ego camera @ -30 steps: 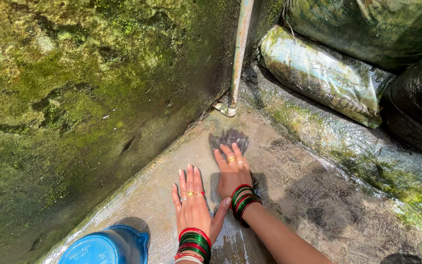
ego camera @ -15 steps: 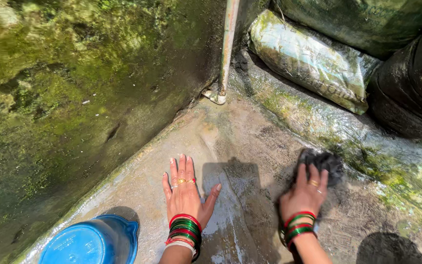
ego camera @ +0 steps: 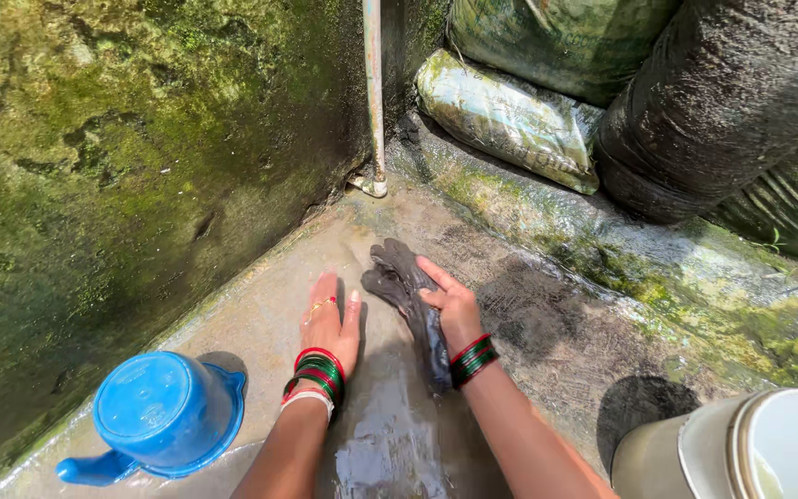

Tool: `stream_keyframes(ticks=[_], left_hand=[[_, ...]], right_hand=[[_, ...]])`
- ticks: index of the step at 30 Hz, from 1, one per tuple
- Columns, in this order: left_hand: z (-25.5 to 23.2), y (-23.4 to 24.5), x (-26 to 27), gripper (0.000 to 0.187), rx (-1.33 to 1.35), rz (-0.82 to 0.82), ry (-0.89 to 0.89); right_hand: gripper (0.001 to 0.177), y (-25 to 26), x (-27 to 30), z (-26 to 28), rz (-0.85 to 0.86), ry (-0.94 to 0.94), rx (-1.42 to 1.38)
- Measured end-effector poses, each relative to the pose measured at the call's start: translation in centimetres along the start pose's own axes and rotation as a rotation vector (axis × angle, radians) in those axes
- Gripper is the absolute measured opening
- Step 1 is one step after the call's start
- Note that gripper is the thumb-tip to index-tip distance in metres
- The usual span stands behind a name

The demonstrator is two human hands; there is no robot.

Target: The person washes a dark cloth in a bucket of water and then uses it to scrub and wipe down a concrete floor by hand, rinsing the cloth in the bucket between wipes.

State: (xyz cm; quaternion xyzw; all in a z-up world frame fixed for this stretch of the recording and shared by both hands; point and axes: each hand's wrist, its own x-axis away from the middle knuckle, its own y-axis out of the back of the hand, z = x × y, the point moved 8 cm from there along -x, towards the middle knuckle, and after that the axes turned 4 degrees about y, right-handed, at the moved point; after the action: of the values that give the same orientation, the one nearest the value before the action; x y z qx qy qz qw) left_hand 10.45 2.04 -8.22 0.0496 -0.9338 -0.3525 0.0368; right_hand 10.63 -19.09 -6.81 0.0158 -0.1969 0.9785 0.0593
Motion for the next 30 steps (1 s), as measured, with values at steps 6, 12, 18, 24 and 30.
stream_keyframes(ticks=[6,12,18,24,30], left_hand=[[-15.0,-1.3,8.1,0.073,0.434,0.056,-0.020],[-31.6,-3.9,17.6,0.048,0.355,0.383,-0.207],[-39.3,-10.9,24.0,0.025,-0.128,0.546,-0.473],[-41.3,-10.6,25.5,0.035,-0.194,0.335,-0.575],[-40.4,-18.7,26.4,0.038,-0.185,0.675,-0.498]], right_hand=[[0.048,0.5,7.8,16.6,0.186,-0.084,0.081],[0.038,13.2,16.1,36.3,0.025,-0.064,0.890],[0.031,29.3,16.5,28.8,0.727,-0.044,1.876],[0.047,27.5,18.5,21.3,0.369,-0.126,1.512],[0.045,22.1,19.6,18.7,0.568,-0.246,1.620]])
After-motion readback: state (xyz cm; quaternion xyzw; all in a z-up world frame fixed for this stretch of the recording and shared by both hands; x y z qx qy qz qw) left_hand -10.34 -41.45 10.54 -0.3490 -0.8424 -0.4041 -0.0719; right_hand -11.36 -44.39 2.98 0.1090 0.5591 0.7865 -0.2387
